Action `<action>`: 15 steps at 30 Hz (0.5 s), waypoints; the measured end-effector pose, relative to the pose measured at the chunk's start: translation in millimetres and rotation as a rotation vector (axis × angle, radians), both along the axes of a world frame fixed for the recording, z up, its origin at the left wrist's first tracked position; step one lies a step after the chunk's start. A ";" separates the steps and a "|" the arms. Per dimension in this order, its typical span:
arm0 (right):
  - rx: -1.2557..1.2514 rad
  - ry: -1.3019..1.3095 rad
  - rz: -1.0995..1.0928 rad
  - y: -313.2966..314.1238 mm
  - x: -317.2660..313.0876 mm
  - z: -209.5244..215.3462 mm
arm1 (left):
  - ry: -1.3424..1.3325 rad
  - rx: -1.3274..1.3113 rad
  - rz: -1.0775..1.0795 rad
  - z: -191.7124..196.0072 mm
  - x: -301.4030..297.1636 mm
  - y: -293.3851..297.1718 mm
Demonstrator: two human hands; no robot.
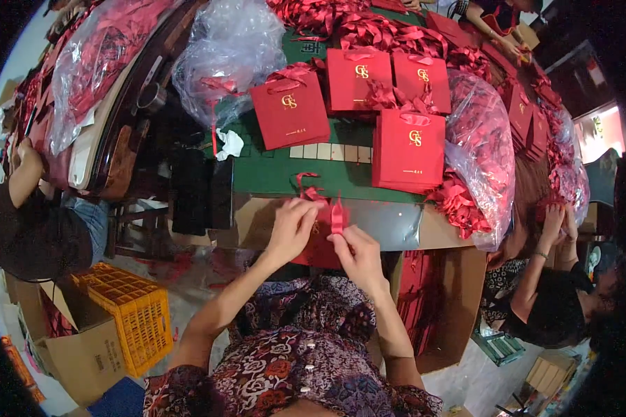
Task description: The person assembles paper gift bags by attaching ribbon handles to them, then folds the bags by hand.
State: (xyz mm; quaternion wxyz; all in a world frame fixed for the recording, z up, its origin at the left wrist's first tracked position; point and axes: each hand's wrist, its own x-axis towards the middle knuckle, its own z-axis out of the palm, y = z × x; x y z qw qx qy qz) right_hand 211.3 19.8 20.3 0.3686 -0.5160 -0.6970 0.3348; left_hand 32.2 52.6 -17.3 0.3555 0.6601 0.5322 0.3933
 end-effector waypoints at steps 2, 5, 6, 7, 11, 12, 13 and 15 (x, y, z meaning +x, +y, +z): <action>0.093 -0.124 0.049 -2.9 -5.6 -12.2 | -0.361 -0.278 -0.042 -5.0 -6.4 -11.3; 0.189 -0.256 0.127 -3.9 -8.8 -16.3 | -0.551 -0.604 -0.058 5.3 -12.3 -19.5; 0.184 -0.309 0.166 -4.6 -8.2 -13.5 | -0.543 -0.623 -0.070 3.5 -13.9 -21.2; 0.184 -0.310 0.169 -4.4 -8.3 -13.0 | -0.545 -0.623 -0.068 1.2 -13.9 -24.3; 0.234 -0.347 0.245 -6.2 -10.3 -11.4 | -0.611 -0.695 -0.042 1.1 -14.3 -28.1; 0.230 -0.357 0.274 -6.4 -10.4 -10.7 | -0.676 -0.677 -0.048 0.1 -14.1 -28.6; 0.227 -0.368 0.304 -6.5 -10.5 -10.1 | -0.742 -0.656 -0.053 -0.7 -14.3 -29.3; 0.247 -0.376 0.312 -6.6 -9.4 -13.0 | -0.740 -0.687 -0.012 -5.0 -15.3 -31.7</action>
